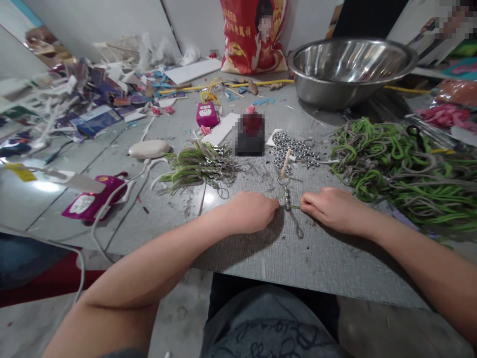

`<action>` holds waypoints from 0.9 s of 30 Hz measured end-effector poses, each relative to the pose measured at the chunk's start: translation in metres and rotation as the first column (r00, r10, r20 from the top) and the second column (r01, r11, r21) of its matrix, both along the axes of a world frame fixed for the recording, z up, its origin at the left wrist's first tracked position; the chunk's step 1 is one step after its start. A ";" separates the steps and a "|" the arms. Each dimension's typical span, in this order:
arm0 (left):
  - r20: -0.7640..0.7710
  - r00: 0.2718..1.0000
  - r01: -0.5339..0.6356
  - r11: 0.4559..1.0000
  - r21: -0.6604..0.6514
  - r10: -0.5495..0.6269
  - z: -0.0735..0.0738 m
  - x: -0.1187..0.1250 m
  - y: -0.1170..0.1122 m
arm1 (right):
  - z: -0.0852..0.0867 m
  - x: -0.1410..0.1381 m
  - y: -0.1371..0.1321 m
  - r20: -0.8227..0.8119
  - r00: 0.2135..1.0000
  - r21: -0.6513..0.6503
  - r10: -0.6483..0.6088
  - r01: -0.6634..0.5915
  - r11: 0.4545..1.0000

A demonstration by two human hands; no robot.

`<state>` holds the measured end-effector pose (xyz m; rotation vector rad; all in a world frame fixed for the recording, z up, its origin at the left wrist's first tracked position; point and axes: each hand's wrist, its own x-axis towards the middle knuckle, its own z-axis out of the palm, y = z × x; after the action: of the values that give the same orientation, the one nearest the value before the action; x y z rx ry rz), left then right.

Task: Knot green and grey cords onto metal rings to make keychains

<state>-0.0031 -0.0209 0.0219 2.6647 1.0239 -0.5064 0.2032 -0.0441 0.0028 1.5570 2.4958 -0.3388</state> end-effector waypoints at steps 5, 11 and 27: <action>0.135 0.991 0.022 0.994 -0.107 -0.007 0.009 -0.010 0.014 | 0.005 0.003 0.010 -0.236 0.972 0.046 0.001 0.010 0.999; 0.312 0.944 -0.128 0.991 0.034 0.111 0.005 -0.015 0.026 | 0.009 -0.010 0.043 -0.341 0.905 0.041 -0.256 0.287 0.957; 0.632 0.754 -0.238 0.971 0.007 0.180 -0.020 -0.003 0.035 | 0.012 -0.038 0.062 -0.110 0.946 0.164 -0.306 0.321 0.933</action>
<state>-0.0061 0.0139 0.0021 2.4403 1.1049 0.4726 0.1648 0.0176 0.0147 2.0622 2.3897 -0.2281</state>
